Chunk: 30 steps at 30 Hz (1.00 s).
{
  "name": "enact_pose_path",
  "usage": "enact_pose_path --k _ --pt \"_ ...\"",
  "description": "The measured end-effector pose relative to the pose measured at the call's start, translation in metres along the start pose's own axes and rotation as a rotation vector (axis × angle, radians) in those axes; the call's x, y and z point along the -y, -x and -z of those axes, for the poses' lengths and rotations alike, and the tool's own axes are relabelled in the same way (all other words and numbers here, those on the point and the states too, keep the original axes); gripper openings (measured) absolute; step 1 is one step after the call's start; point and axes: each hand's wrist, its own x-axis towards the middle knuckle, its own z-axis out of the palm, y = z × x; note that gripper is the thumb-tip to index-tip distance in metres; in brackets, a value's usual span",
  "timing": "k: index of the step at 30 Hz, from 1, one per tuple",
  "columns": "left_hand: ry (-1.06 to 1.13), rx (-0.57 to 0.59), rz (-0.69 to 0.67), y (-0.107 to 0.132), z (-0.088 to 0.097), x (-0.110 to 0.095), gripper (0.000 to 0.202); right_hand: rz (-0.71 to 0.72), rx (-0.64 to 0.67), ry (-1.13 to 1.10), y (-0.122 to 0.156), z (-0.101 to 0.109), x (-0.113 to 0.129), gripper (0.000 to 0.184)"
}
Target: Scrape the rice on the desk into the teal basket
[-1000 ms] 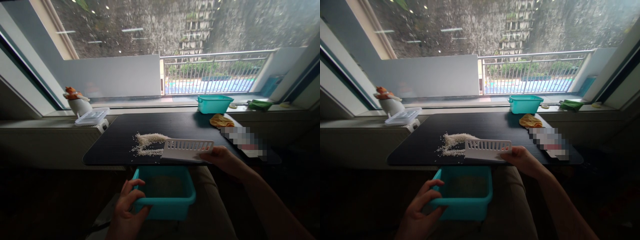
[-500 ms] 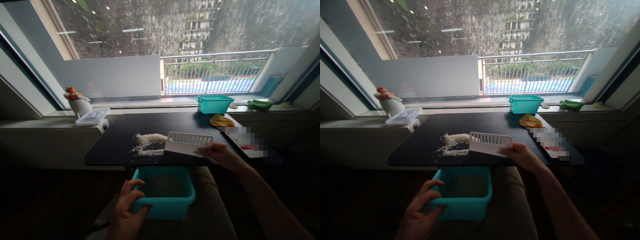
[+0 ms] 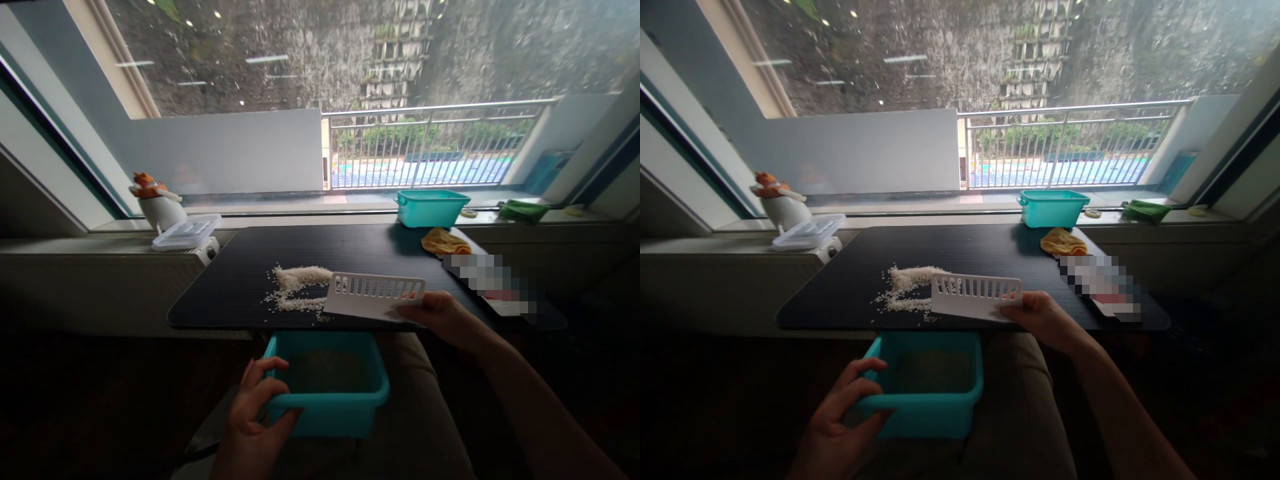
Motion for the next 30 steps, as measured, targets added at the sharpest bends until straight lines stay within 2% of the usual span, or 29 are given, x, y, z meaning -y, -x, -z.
enact_pose_path --k 4,10,15,21,27,30 --pt "0.003 0.016 0.005 0.000 0.000 0.001 0.017 -0.002 0.066 -0.013 0.001 -0.004 0.002 0.033" --pt "0.002 0.022 0.012 0.000 0.001 0.001 0.016 -0.015 0.029 -0.026 -0.004 -0.009 0.003 0.035" --pt "-0.028 -0.013 -0.010 -0.001 0.000 0.003 0.019 -0.010 0.125 -0.052 -0.002 -0.011 0.003 0.031" --pt "-0.051 0.024 -0.027 -0.001 0.001 0.005 0.014 0.005 0.055 -0.041 -0.006 -0.009 0.002 0.033" --pt "-0.040 0.025 -0.030 0.000 0.002 0.007 0.015 0.000 0.137 -0.027 -0.007 -0.015 0.006 0.035" --pt "-0.035 0.033 -0.015 0.000 0.002 0.006 0.015 0.015 0.052 -0.013 -0.006 -0.008 0.002 0.034"
